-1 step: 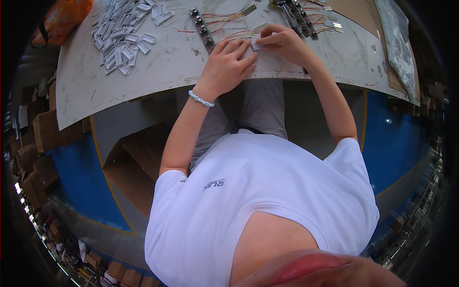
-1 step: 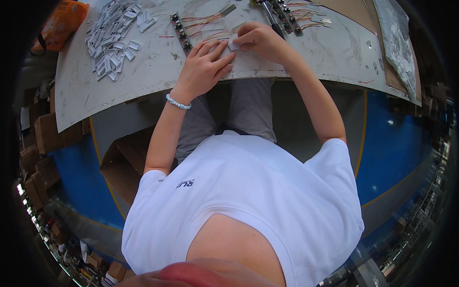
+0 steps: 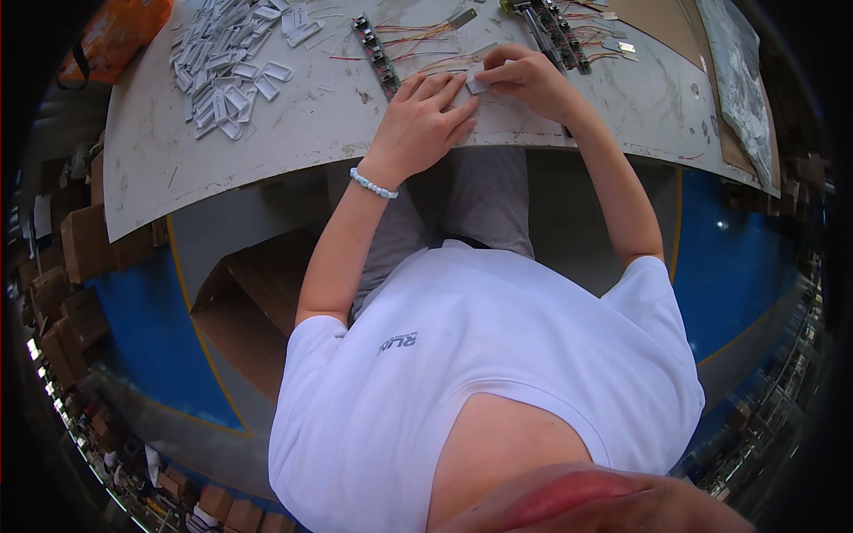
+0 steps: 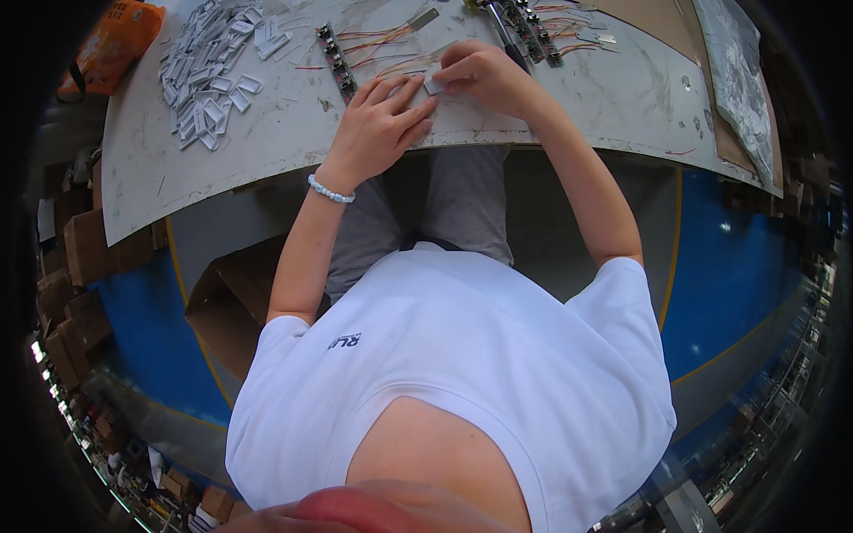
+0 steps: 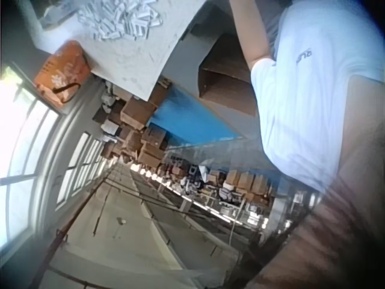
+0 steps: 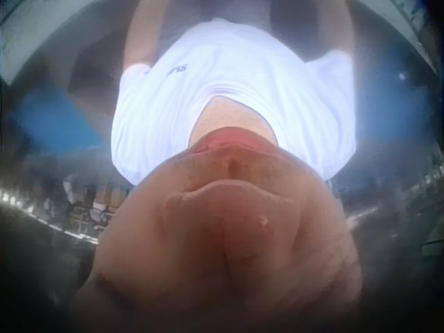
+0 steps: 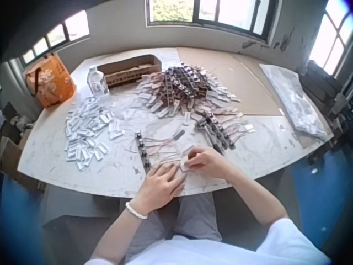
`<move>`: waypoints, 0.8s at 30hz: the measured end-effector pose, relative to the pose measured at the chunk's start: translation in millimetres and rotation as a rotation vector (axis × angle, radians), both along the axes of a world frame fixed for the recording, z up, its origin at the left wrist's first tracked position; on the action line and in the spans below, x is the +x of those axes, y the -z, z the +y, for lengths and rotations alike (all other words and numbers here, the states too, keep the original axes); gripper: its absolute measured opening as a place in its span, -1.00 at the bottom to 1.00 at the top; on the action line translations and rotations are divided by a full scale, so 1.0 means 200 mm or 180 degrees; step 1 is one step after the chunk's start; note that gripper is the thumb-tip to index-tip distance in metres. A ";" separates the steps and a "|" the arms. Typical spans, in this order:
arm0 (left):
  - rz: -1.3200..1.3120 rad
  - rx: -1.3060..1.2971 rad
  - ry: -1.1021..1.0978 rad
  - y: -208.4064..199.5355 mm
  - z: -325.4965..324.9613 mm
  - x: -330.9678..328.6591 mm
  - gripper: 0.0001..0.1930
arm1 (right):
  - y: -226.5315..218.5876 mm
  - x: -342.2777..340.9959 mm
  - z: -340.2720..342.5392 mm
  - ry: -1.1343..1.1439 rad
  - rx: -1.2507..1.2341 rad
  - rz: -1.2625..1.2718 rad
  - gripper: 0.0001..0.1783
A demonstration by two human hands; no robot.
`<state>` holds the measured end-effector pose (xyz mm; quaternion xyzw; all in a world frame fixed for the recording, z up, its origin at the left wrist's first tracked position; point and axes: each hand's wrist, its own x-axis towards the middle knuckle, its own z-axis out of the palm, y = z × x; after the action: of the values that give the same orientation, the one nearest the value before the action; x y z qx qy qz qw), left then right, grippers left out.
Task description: The person assembles LED components by fitting plastic covers over circuit strips and securing them with a small hammer.
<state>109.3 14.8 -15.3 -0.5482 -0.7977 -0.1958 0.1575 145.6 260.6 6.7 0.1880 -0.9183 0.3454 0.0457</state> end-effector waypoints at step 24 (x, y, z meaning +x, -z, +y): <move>-0.0105 0.0013 -0.0056 -0.01 0.00 0.00 -0.71 | -0.06 -0.01 -0.01 -0.0090 0.0263 0.0038 -0.74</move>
<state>109.2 15.1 -14.2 -0.5376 -0.8045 -0.2050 0.1472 143.7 259.3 17.8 0.2047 -0.9287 0.3068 0.0385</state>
